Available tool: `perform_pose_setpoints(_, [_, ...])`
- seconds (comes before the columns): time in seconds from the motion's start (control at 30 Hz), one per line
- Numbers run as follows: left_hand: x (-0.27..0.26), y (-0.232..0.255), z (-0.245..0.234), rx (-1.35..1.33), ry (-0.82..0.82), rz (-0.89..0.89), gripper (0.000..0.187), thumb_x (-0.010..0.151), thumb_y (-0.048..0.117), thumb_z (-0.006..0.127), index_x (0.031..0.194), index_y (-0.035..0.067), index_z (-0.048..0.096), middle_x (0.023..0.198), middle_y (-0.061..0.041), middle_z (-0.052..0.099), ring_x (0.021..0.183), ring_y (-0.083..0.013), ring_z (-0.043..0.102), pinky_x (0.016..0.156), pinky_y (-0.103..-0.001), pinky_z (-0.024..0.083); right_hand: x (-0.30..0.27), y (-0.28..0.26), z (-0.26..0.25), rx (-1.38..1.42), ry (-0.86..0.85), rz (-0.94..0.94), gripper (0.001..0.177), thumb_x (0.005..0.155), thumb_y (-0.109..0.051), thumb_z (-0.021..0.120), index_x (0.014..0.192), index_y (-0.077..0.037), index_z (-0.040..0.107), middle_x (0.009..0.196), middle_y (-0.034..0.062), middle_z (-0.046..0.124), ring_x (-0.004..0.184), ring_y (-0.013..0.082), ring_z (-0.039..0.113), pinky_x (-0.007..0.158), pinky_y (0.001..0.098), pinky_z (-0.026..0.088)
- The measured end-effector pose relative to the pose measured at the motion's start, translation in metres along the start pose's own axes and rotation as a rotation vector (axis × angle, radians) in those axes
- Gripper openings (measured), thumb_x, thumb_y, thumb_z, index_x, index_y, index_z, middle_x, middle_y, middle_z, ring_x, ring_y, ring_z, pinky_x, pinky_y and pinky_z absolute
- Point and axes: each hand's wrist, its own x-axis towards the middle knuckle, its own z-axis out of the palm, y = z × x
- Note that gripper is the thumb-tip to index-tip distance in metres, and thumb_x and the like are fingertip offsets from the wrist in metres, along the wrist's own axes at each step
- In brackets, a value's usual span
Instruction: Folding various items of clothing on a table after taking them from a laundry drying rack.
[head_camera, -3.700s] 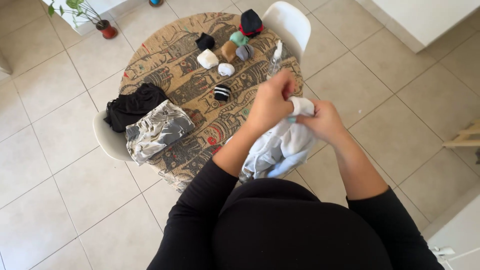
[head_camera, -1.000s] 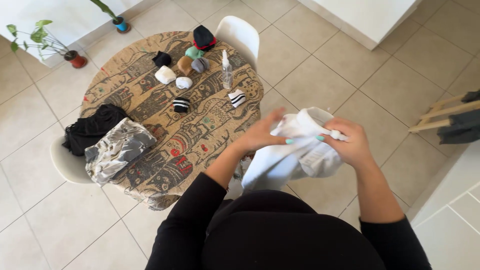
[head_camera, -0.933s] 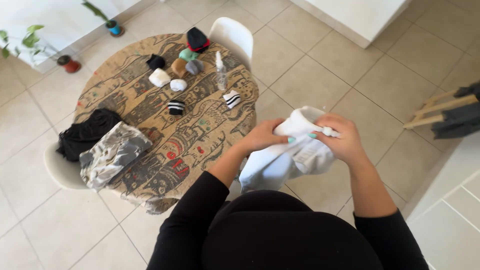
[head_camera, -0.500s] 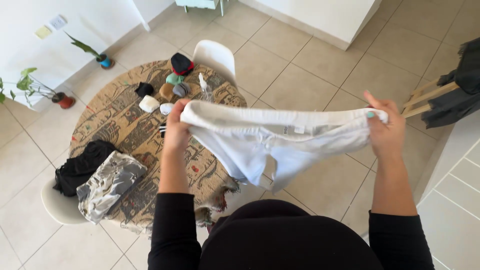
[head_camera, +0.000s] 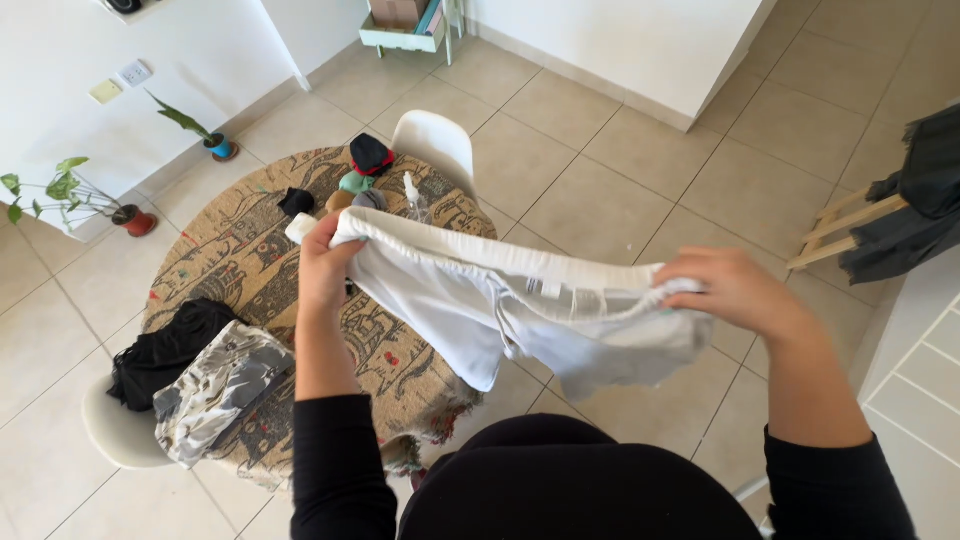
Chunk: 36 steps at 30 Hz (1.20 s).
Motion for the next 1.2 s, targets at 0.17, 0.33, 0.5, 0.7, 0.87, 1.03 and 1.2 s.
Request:
perform_pose_setpoints(0.17, [0.001,-0.018,0.005,0.049,0.055,0.079,0.044,0.085,-0.008,0.064,0.127,0.002,0.069,0.118,-0.005,0.073,0.106,-0.014,0.067,0.096,-0.026,0.052,0.03,0.034,0.052,-0.418,0.066,-0.045,0.021,0.071,-0.005,0.075,0.086,-0.021,0.078,0.082,0.0035,0.065,0.089,0.0258,0.064,0.077,0.0388,0.052])
perform_pose_setpoints(0.33, [-0.029,0.011,0.006,0.299,-0.031,0.003,0.063,0.084,-0.009,0.068,0.143,0.014,0.065,0.093,-0.005,0.06,0.088,-0.0156,0.062,0.082,-0.029,0.053,0.047,0.086,0.063,-0.469,0.346,-0.112,0.018,0.075,-0.002,0.074,0.077,-0.02,0.073,0.098,0.0032,0.065,0.098,0.0276,0.062,0.085,0.0396,0.052])
perform_pose_setpoints(0.5, [-0.074,0.036,0.011,0.385,-0.413,0.157,0.042,0.076,-0.008,0.071,0.115,0.007,0.067,0.103,-0.006,0.068,0.095,-0.0133,0.064,0.086,-0.029,0.054,0.067,0.139,0.075,-0.712,0.65,-0.048,0.019,0.085,-0.005,0.078,0.099,-0.017,0.074,0.113,0.0025,0.065,0.107,0.0281,0.06,0.095,0.039,0.05])
perform_pose_setpoints(0.7, [-0.134,0.102,0.036,1.264,-0.021,0.26,0.029,0.074,0.01,0.078,0.1,0.008,0.065,0.088,-0.012,0.069,0.08,-0.0363,0.067,0.068,-0.046,0.053,0.107,0.108,0.104,-0.306,0.589,-0.083,0.027,0.075,-0.008,0.083,0.094,-0.009,0.064,0.102,0.0092,0.063,0.099,0.0358,0.061,0.089,0.0471,0.051])
perform_pose_setpoints(0.87, [-0.183,0.118,0.008,1.425,0.204,0.071,0.033,0.07,0.025,0.083,0.094,0.01,0.065,0.085,-0.01,0.066,0.075,-0.0345,0.068,0.064,-0.046,0.054,0.143,0.04,0.115,0.158,0.785,-0.167,0.019,0.085,0.006,0.071,0.094,-0.002,0.057,0.102,0.0109,0.065,0.099,0.0274,0.068,0.082,0.0362,0.054])
perform_pose_setpoints(1.03, [-0.24,0.095,-0.044,1.185,0.249,-0.05,0.03,0.073,0.02,0.085,0.091,0.008,0.064,0.083,-0.008,0.067,0.073,-0.0254,0.07,0.066,-0.038,0.056,0.161,0.027,0.114,0.617,0.856,-0.319,0.022,0.095,0.017,0.059,0.105,-0.001,0.051,0.103,0.0088,0.063,0.088,0.0121,0.057,0.076,0.0228,0.049])
perform_pose_setpoints(1.2, [-0.256,0.074,-0.081,0.199,0.449,0.413,0.032,0.09,-0.003,0.068,0.117,0.009,0.055,0.123,-0.005,0.059,0.106,-0.0144,0.063,0.08,-0.033,0.058,0.114,-0.111,0.031,1.206,0.826,-0.627,0.027,0.102,0.001,0.062,0.12,-0.016,0.05,0.091,0.0026,0.058,0.077,0.0136,0.053,0.07,0.0267,0.049])
